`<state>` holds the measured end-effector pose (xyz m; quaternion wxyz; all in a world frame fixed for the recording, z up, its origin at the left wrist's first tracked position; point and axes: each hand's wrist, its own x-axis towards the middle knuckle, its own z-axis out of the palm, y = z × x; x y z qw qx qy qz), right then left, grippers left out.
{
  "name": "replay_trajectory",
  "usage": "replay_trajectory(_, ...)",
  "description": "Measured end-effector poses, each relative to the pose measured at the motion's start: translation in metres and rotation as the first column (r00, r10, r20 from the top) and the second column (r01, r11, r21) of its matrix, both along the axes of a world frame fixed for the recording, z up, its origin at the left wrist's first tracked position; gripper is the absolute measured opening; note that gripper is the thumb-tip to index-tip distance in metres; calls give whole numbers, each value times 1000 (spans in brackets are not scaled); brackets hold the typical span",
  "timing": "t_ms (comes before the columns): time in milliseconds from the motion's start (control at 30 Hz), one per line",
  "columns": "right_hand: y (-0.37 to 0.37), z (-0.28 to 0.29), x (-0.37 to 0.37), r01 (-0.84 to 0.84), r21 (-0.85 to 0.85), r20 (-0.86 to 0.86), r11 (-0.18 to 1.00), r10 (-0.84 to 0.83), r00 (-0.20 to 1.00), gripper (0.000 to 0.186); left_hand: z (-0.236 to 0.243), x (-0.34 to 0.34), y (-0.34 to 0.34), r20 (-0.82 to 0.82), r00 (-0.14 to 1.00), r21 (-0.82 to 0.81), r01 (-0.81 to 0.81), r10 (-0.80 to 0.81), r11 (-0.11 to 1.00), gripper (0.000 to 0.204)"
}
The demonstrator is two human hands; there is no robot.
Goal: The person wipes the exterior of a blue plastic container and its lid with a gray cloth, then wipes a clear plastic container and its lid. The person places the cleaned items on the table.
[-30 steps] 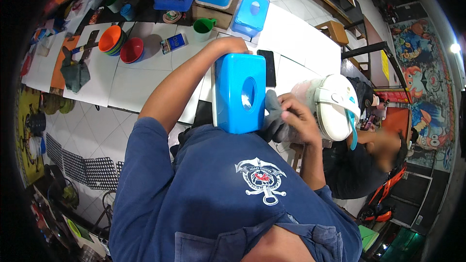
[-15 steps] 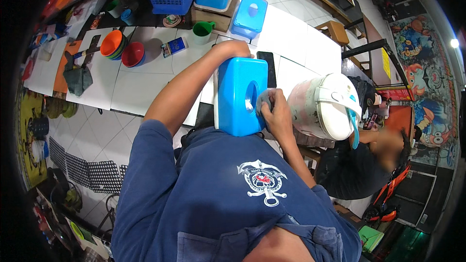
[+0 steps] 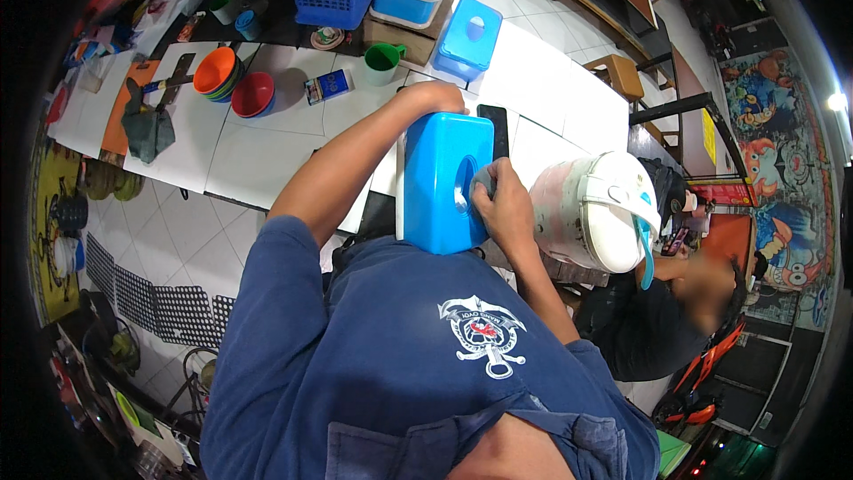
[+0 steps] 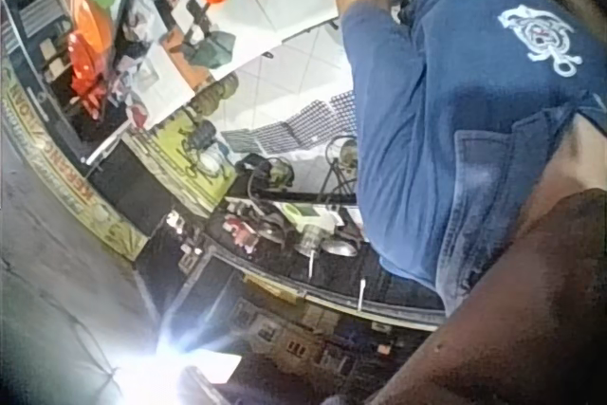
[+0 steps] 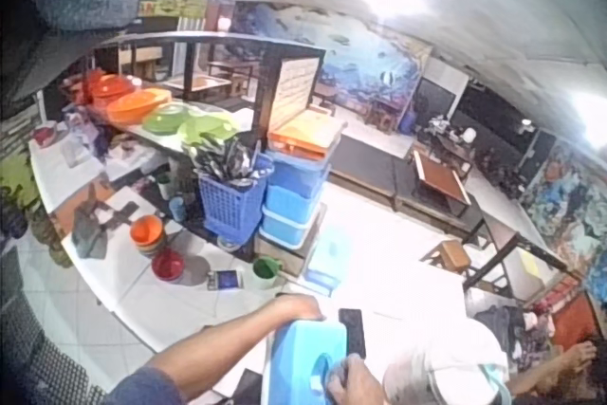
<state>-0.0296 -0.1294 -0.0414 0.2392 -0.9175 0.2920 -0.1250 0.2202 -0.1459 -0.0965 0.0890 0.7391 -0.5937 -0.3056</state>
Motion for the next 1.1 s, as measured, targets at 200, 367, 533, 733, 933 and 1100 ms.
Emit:
replay_trajectory(200,-13,-2,30,-139,-230,178,963,183,967,24,11,-1,-1,22,998,47,54,-55,997,49)
replay_trajectory(367,-15,7,39,-141,-144,30,979,147,989,25,-5,8,-2,34,999,25,25,-26,999,49)
replay_trajectory(533,-7,10,31,-13,-31,-202,999,6,979,26,5,5,5,-3,1000,-32,-27,26,999,52)
replay_trajectory(733,-6,-1,2,43,8,-184,999,-41,982,25,18,-6,-3,-24,999,-49,22,-23,999,51)
replay_trajectory(933,-11,13,25,-9,-104,84,995,18,996,22,16,-6,-14,18,997,-38,80,-80,996,49)
replay_trajectory(1100,-2,2,18,40,-74,-154,996,-51,987,24,13,-3,-7,6,999,-40,37,-37,999,46)
